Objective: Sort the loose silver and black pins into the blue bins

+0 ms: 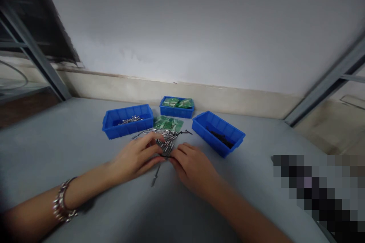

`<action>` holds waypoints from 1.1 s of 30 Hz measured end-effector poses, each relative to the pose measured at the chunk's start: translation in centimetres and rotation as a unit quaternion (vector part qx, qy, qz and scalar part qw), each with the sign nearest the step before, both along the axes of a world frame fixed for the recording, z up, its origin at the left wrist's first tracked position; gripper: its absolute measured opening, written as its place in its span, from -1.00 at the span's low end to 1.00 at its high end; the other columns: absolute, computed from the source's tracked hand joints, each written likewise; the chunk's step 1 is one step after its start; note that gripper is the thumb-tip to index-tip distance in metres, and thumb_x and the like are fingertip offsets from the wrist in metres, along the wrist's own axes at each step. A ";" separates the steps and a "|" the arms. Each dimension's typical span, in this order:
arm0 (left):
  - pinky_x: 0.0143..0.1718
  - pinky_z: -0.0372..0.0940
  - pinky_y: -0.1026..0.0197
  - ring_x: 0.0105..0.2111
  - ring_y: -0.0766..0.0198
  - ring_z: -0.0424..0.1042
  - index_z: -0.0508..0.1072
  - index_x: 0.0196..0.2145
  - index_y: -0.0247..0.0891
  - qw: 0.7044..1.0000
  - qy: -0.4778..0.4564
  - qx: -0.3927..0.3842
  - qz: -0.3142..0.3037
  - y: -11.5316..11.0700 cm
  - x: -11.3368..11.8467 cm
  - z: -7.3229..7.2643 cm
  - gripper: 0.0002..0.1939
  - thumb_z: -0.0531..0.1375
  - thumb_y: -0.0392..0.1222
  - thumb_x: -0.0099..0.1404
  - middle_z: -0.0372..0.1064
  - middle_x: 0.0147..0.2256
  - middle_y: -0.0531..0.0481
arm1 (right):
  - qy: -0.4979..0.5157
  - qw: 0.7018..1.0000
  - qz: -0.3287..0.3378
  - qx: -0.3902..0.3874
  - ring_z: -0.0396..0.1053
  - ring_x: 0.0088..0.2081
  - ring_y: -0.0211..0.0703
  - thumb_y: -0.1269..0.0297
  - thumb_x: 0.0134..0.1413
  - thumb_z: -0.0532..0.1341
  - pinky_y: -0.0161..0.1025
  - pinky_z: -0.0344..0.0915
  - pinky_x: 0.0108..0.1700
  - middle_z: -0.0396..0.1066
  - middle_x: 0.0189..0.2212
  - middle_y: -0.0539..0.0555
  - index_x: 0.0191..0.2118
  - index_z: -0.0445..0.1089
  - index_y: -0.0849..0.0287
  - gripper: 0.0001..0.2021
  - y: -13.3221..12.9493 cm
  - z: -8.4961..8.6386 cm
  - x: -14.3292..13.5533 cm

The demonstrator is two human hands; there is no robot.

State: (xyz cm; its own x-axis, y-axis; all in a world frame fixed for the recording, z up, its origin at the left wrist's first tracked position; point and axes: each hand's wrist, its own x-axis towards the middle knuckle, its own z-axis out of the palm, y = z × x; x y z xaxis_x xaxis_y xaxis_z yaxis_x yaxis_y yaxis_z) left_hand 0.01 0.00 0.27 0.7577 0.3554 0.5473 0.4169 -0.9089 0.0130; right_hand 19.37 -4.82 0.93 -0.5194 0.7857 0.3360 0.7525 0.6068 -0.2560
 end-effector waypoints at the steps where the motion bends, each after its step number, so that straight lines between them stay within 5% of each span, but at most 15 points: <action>1: -0.40 0.30 0.18 -0.37 0.26 0.32 0.34 -0.38 -0.33 1.000 0.000 -0.002 0.001 0.0 0.0 0.0 -0.68 -0.08 -0.11 0.36 0.22 -0.16 -0.16 | 0.004 1.000 -0.002 0.007 0.31 -0.35 -0.14 0.40 0.18 -0.02 -0.21 0.28 -0.30 0.35 -0.42 0.09 -0.33 0.36 0.20 -0.79 0.0 0.1 0.1; 14: -0.44 0.30 0.18 -0.43 0.30 0.31 0.36 -0.37 -0.33 1.000 -0.027 0.007 0.002 0.0 0.0 -0.1 -0.66 -0.09 -0.08 0.36 0.23 -0.15 -0.16 | 0.030 0.999 0.000 0.019 0.31 -0.31 -0.13 0.38 0.18 0.01 -0.19 0.27 -0.28 0.36 -0.38 0.08 -0.22 0.32 0.20 -0.83 0.1 0.0 0.4; 29: -0.44 0.29 0.20 -0.41 0.30 0.29 0.33 -0.41 -0.31 1.000 -0.012 0.015 0.005 0.0 0.0 -0.1 -0.68 -0.08 -0.10 0.36 0.20 -0.14 -0.13 | 0.018 0.999 0.016 0.033 0.29 -0.36 -0.15 0.35 0.20 -0.02 -0.23 0.26 -0.34 0.33 -0.45 0.08 -0.32 0.35 0.21 -0.78 0.0 0.1 0.1; 33: -0.39 0.31 0.17 -0.34 0.24 0.31 0.32 -0.29 -0.30 1.000 -0.011 -0.001 0.005 -0.1 -0.1 0.0 -0.74 -0.05 -0.08 0.34 0.19 -0.13 -0.15 | 0.018 0.999 0.010 0.050 0.29 -0.38 -0.15 0.35 0.20 -0.03 -0.22 0.26 -0.33 0.34 -0.45 0.09 -0.34 0.36 0.21 -0.76 0.1 0.0 0.2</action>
